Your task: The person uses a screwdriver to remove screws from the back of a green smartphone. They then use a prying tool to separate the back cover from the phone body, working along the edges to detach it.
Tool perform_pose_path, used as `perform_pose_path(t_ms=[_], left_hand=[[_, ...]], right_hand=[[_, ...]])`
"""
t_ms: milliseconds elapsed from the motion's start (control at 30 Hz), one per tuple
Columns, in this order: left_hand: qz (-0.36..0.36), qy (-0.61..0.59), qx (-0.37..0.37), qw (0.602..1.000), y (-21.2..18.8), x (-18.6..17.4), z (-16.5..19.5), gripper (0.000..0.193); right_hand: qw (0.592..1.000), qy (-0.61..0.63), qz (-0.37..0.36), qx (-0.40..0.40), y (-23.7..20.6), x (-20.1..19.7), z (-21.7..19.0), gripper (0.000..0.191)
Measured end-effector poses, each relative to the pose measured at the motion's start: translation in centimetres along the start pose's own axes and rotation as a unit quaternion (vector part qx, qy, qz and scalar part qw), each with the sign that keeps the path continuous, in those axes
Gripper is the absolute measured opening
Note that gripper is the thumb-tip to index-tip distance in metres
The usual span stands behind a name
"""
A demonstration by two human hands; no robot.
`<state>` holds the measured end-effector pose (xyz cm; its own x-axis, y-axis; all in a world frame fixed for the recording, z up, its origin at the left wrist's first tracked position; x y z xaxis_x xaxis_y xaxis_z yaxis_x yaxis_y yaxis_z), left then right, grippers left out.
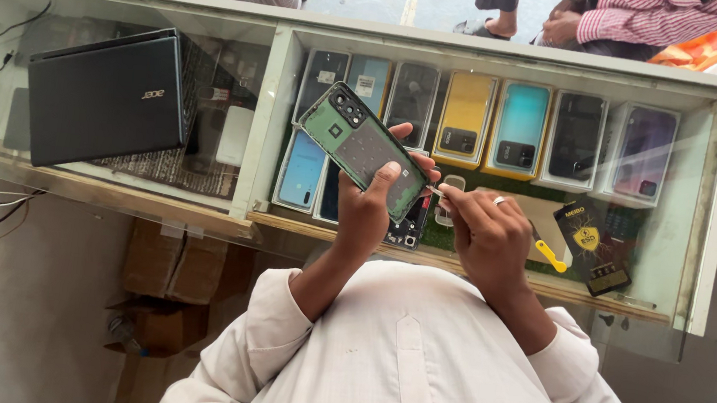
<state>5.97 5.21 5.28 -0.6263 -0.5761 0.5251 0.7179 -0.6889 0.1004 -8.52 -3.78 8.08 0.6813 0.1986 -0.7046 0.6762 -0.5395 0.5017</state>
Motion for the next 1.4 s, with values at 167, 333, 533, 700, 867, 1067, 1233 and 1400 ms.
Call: perform_pose_path(t_ms=[167,333,533,700,867,1067,1233,1400], left_hand=[[-0.002,-0.013,0.005,1.000,0.2,-0.1,0.0,0.050],[-0.008,-0.015,0.014,1.000,0.3,-0.4,-0.2,0.048],[0.009,-0.017,0.014,1.000,0.8,-0.2,-0.1,0.048],[-0.005,-0.062,0.052,0.997,0.5,-0.5,0.5,0.044],[0.003,-0.033,0.029,0.999,0.5,-1.1,0.5,0.048],[0.008,-0.050,0.025,0.998,0.4,-1.2,0.6,0.048],[0.015,-0.050,0.028,0.998,0.3,-1.6,0.4,0.048],[0.017,-0.052,0.025,0.998,0.1,-1.5,0.1,0.047]], right_hand=[[0.997,0.040,-0.040,0.049,-0.4,0.6,0.1,0.024],[0.981,0.103,-0.047,0.158,-0.7,1.0,0.6,0.024],[0.996,0.072,0.044,0.014,0.0,0.3,-0.4,0.013],[0.995,0.086,-0.025,0.043,-0.3,1.1,-0.2,0.011],[0.983,0.145,-0.094,0.069,-0.4,2.0,0.4,0.011],[0.948,0.234,-0.171,0.134,0.4,2.0,0.6,0.017],[0.948,0.217,-0.144,0.185,0.4,2.1,0.8,0.014],[0.965,0.211,-0.113,0.111,0.6,2.1,1.3,0.009]])
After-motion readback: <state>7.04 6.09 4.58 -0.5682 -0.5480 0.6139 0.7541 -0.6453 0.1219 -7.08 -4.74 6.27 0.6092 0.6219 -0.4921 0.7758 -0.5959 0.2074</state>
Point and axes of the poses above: each hand's wrist, its own y-axis towards the middle knuckle, its own x-axis out of the palm, z = x × y, the point moved 3 cm from there along y, towards the middle knuckle, and after that the axes turned 8 degrees about x, right-handed, at the moved point
